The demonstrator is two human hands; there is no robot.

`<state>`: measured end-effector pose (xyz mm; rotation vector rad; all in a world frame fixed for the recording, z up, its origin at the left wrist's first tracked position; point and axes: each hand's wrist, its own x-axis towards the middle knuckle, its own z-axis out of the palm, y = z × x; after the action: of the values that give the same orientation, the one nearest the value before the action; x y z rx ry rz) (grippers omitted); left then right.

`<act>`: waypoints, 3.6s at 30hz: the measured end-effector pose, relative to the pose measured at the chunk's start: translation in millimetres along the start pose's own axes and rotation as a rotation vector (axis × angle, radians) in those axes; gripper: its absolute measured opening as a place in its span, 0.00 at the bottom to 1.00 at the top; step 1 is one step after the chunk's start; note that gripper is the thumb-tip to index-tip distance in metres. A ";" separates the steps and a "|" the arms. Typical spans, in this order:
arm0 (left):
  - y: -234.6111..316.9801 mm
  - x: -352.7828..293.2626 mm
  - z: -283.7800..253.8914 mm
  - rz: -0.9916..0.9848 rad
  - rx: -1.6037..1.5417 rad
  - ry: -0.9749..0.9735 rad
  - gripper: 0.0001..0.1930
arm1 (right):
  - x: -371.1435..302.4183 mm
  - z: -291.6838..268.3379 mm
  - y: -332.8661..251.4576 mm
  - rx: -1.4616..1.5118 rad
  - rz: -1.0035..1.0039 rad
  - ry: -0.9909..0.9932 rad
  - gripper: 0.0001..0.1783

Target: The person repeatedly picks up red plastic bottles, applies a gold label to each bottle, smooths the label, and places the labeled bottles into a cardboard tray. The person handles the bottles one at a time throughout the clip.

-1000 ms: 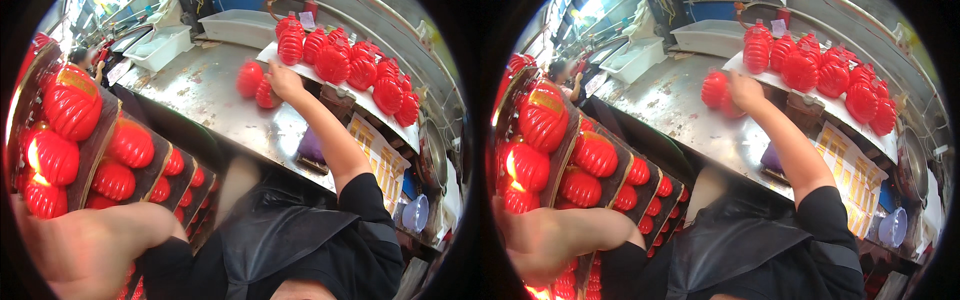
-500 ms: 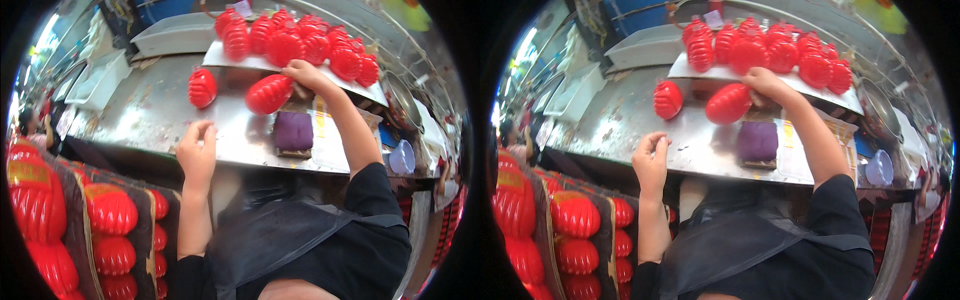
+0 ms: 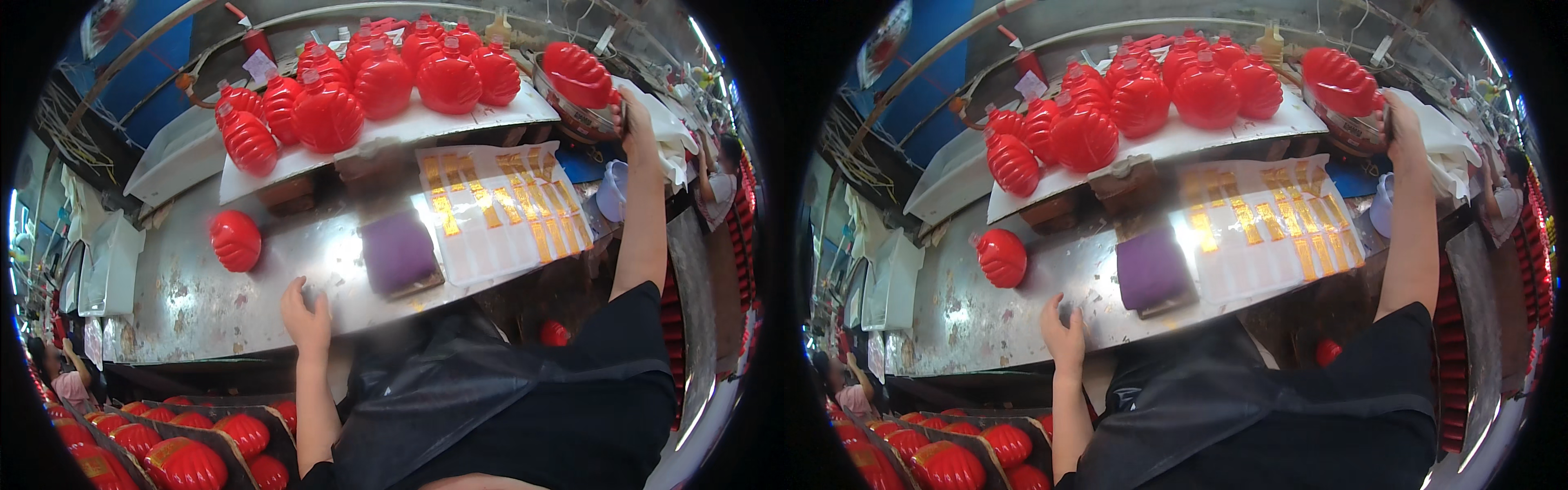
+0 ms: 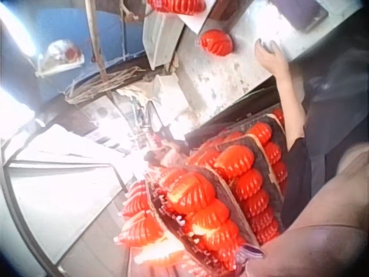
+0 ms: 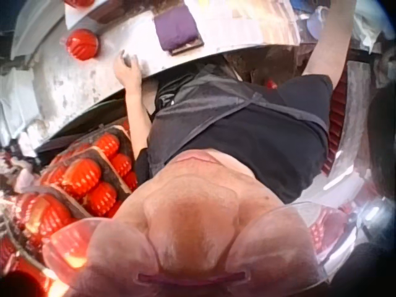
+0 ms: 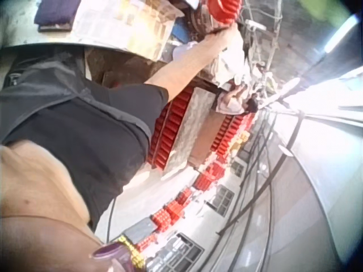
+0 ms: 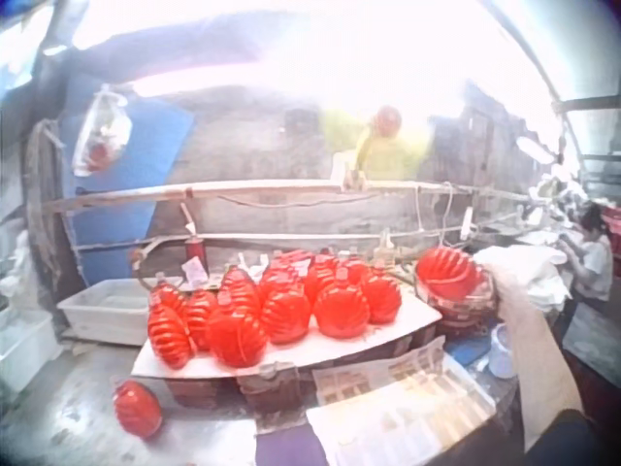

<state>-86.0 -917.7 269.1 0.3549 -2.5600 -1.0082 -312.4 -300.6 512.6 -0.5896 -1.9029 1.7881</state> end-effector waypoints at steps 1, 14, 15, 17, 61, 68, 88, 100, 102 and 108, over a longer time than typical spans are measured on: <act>1.1 -1.0 9.3 0.050 0.085 0.021 0.26 | 21.2 -10.6 7.8 0.021 -0.028 0.034 0.17; 15.5 -3.8 22.3 0.066 0.509 -0.127 0.36 | 202.2 -81.0 96.7 -1.116 -0.313 0.322 0.28; 14.6 -4.5 22.0 0.062 0.514 -0.131 0.36 | 200.4 -80.7 96.4 -1.159 -0.333 0.310 0.28; 11.8 -7.2 21.8 0.070 0.499 -0.132 0.36 | 201.1 -82.0 97.2 -1.229 -0.358 0.271 0.30; 143.6 77.1 33.1 0.504 -0.206 -0.230 0.46 | -203.6 282.2 43.4 -0.538 -0.376 -1.281 0.22; 122.4 115.2 56.0 0.012 -0.615 -0.409 0.52 | -177.0 200.5 110.8 -0.830 -0.505 -0.921 0.21; 120.0 88.1 69.9 -0.184 -1.069 -0.319 0.43 | -275.8 45.4 208.6 -1.062 -0.913 -1.015 0.28; 109.3 86.1 67.2 0.033 -0.634 -0.346 0.63 | -231.6 72.7 162.5 -0.567 0.328 -0.994 0.10; 108.4 86.7 65.1 0.062 -0.564 -0.329 0.63 | -208.7 110.3 131.4 -0.513 0.448 -0.931 0.13; 102.2 86.0 62.3 0.117 -0.510 -0.298 0.58 | -206.8 198.1 50.8 -0.196 -0.250 -1.042 0.09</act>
<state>-199.8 -838.2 318.6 -0.0900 -2.4057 -1.7127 -264.9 -579.2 443.9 0.6650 -2.6387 1.8997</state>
